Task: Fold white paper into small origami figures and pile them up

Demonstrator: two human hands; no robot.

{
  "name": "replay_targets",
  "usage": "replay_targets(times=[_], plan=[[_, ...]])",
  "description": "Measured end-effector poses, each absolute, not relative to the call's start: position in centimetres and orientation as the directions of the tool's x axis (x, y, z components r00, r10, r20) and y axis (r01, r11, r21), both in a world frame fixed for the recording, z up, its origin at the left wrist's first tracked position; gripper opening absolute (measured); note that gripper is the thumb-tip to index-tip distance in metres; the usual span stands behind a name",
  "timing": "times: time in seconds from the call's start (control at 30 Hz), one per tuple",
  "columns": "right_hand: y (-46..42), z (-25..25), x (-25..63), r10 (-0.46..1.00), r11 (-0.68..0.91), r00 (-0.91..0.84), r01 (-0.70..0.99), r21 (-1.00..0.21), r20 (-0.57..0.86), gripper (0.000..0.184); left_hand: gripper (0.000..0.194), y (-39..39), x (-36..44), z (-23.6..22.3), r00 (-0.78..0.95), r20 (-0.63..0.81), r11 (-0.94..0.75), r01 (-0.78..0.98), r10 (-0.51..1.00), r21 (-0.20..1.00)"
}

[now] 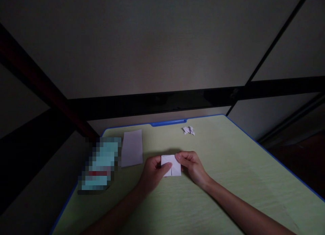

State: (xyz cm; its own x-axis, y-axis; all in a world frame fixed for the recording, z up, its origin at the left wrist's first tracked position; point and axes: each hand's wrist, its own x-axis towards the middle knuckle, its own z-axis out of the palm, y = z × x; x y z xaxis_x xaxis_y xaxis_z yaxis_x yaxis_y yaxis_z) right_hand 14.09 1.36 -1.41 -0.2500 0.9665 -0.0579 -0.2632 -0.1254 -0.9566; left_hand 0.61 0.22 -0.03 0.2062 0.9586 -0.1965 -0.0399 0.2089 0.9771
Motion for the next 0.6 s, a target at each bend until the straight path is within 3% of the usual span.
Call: replay_targets(times=[0.13, 0.37, 0.6], plan=[[1.4, -1.6, 14.2, 0.962, -0.109, -0.272, -0.296, -0.949, -0.026, 0.040, 0.020, 0.2, 0.6, 0.2, 0.198, -0.201, 0.217, -0.060, 0.959, 0.974], [1.6, -0.5, 14.5, 0.991, 0.087, -0.085, -0.201, -0.976, 0.106, 0.017, 0.021, 0.4, 0.5, 0.5, 0.050, -0.189, 0.193, -0.080, 0.981, 0.978], [1.6, -0.6, 14.3, 0.989, 0.031, -0.129, -0.246, -0.969, 0.065, 0.017, 0.019, 0.3, 0.6, 0.6, -0.001, -0.172, 0.172, -0.033, 0.985, 0.985]])
